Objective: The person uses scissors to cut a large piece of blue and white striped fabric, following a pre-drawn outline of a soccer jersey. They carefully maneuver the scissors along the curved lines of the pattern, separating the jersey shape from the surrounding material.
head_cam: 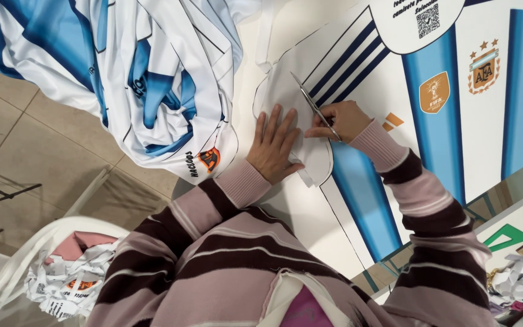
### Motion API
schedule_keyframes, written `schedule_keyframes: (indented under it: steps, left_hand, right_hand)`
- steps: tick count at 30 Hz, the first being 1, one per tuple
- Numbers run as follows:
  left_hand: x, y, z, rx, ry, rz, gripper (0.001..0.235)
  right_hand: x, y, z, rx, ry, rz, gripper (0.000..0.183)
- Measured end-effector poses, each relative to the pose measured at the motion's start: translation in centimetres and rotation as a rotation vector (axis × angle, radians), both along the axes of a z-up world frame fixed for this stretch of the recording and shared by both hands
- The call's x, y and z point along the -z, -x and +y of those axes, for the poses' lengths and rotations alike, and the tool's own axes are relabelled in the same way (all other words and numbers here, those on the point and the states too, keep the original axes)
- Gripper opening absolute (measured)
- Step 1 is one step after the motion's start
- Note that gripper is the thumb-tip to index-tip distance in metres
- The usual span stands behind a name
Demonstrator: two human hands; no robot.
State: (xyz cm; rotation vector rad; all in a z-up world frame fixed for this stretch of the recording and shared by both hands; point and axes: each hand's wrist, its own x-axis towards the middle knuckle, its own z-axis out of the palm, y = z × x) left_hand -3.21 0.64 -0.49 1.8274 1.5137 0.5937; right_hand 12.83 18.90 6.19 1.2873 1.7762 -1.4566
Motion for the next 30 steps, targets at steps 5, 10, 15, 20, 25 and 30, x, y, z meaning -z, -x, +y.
schedule_keyframes:
  steps: [5,10,15,20,25,30]
  left_hand:
    - [-0.1,0.0,0.1,-0.002,0.007,0.01,0.089]
    - [-1.1,0.5,0.9,-0.009,-0.004,0.02,0.086]
    - [-2.8,4.0,3.4,-0.117,-0.142,-0.081,0.032]
    - [-5.1,9.8,6.2,-0.347,-0.114,-0.167,0.04]
    - [-7.0,9.9,9.6,-0.268,-0.287,0.116,0.037]
    - [-3.0,5.9,10.3,0.121,-0.164,0.254,0.068]
  right_hand:
    - [-0.3,0.5,-0.2,0.036,0.029,-0.108,0.04]
    - [-1.1,0.8,-1.0,0.16,0.052,-0.122,0.039]
    - [0.1,-3.4,-3.7,0.213,0.007,0.269,0.038]
    - [-3.5,-8.9,-9.1,0.562,-0.204,0.206,0.044]
    - [-4.7,-11.9,-19.2,0.674,-0.798,-0.171,0.048]
    - [-1.1,-12.5,-29.1,1.054,-0.925,-0.299,0.055]
